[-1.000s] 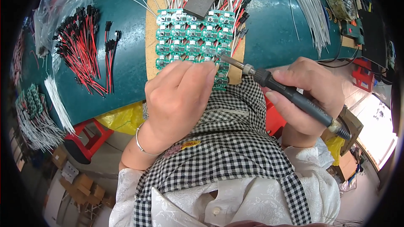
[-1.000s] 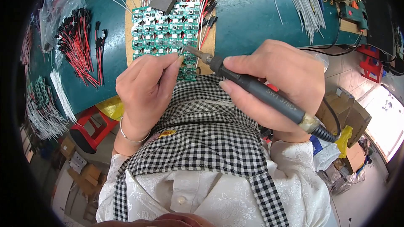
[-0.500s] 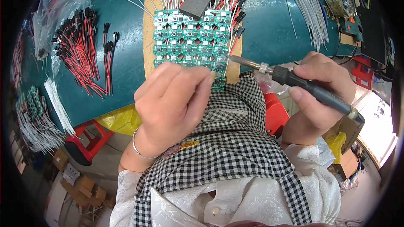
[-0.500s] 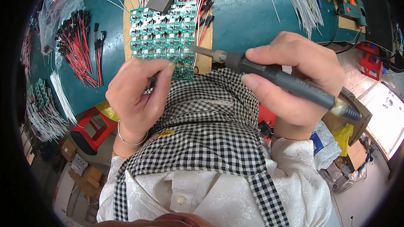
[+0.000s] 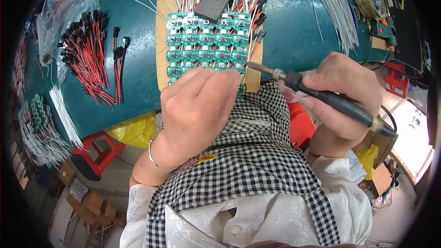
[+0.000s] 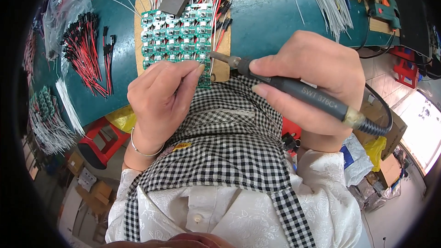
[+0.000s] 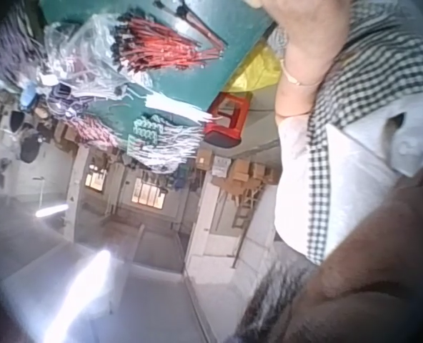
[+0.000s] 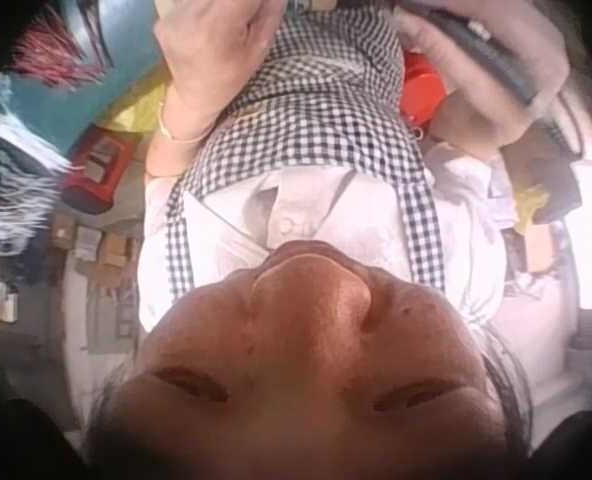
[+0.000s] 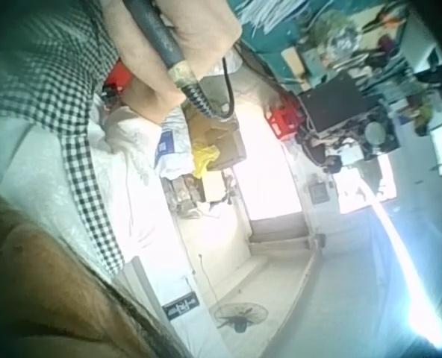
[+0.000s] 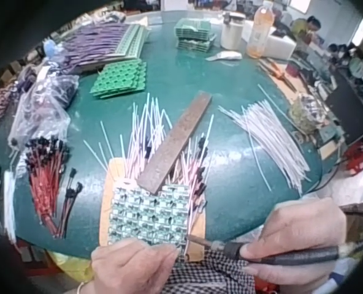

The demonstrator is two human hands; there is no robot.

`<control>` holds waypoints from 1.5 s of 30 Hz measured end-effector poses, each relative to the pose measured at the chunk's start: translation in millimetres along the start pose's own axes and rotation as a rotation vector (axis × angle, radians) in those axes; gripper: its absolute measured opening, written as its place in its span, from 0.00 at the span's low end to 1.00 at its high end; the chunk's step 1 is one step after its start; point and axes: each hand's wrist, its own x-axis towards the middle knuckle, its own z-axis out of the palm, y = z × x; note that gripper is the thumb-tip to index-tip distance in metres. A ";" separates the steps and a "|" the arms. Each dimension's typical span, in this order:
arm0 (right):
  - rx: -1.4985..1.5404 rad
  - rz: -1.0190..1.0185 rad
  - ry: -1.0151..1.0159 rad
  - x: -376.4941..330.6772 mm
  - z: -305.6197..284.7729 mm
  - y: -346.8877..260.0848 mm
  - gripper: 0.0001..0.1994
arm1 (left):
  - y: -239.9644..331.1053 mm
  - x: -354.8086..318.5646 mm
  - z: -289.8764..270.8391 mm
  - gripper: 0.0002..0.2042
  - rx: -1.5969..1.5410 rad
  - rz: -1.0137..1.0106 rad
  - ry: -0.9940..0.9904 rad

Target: The person solders electrical wires onto small green circuit boards using a soldering iron and solder, bracing the circuit board on a wooden block on a factory workbench.

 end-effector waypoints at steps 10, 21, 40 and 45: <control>-0.013 0.012 0.001 2.2 2.3 -3.1 0.19 | -2.3 -2.6 1.2 0.07 0.014 0.000 0.020; -0.054 -0.015 0.006 3.1 -0.4 -5.4 0.17 | 4.0 -3.4 -24.9 0.08 0.031 -0.090 0.015; -0.110 -0.064 0.000 37.3 57.4 -10.4 0.15 | -37.6 -14.0 -48.4 0.06 0.110 -0.137 0.223; -0.118 -0.015 0.001 45.0 63.6 -8.2 0.14 | -40.1 -16.6 -48.5 0.05 0.095 -0.225 0.208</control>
